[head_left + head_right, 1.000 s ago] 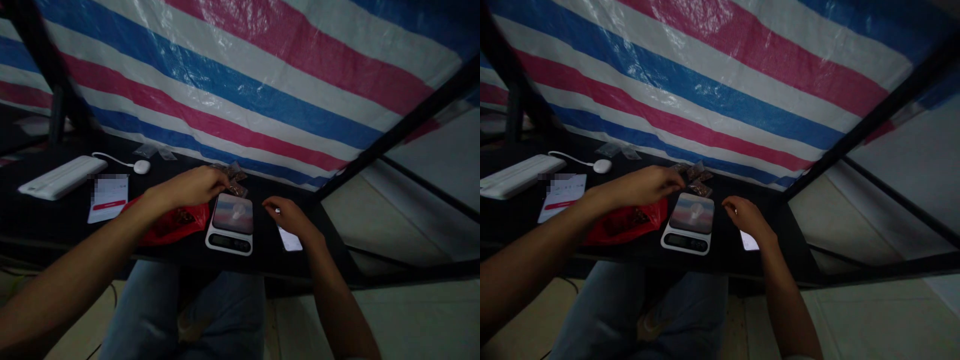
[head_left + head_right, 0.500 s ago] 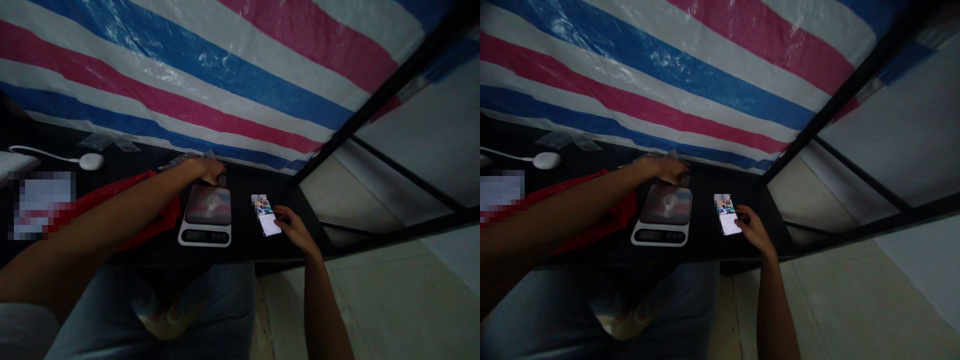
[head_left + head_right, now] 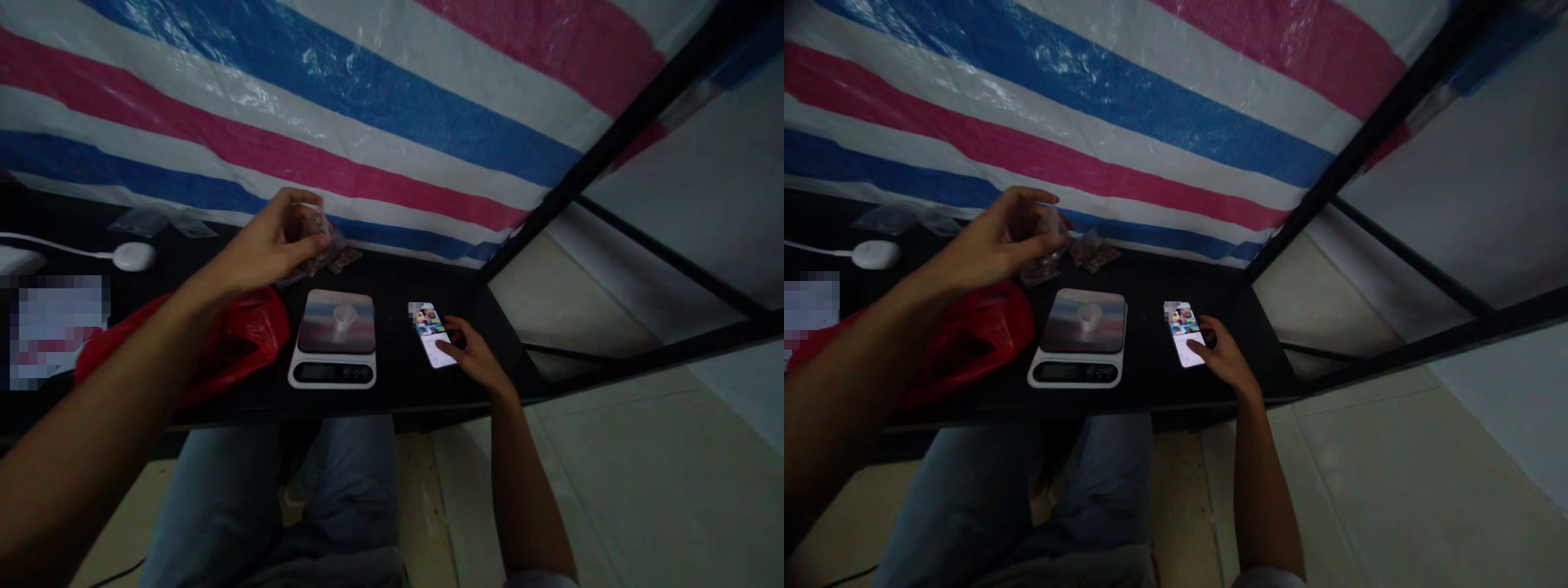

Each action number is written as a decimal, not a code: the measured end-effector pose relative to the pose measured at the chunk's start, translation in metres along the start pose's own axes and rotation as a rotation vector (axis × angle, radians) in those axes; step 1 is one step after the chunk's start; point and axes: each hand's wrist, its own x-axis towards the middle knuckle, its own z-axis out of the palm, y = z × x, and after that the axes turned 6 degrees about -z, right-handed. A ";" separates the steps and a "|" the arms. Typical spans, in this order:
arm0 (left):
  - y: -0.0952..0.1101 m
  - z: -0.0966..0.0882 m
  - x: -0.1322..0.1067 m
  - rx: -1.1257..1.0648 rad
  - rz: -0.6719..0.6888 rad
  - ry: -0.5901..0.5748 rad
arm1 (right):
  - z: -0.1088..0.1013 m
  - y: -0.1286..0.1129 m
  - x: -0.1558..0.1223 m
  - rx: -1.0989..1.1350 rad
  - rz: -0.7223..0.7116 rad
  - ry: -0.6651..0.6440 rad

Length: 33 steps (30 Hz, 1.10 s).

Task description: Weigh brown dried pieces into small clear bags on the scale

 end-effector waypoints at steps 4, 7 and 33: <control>0.008 -0.008 -0.054 -0.042 -0.042 0.098 | 0.004 -0.002 0.003 -0.066 -0.009 0.032; 0.004 -0.012 -0.091 0.027 -0.130 0.138 | -0.001 0.002 0.003 0.021 0.000 -0.015; -0.028 -0.025 -0.178 0.193 -0.174 0.271 | -0.011 0.012 -0.004 0.133 -0.052 -0.076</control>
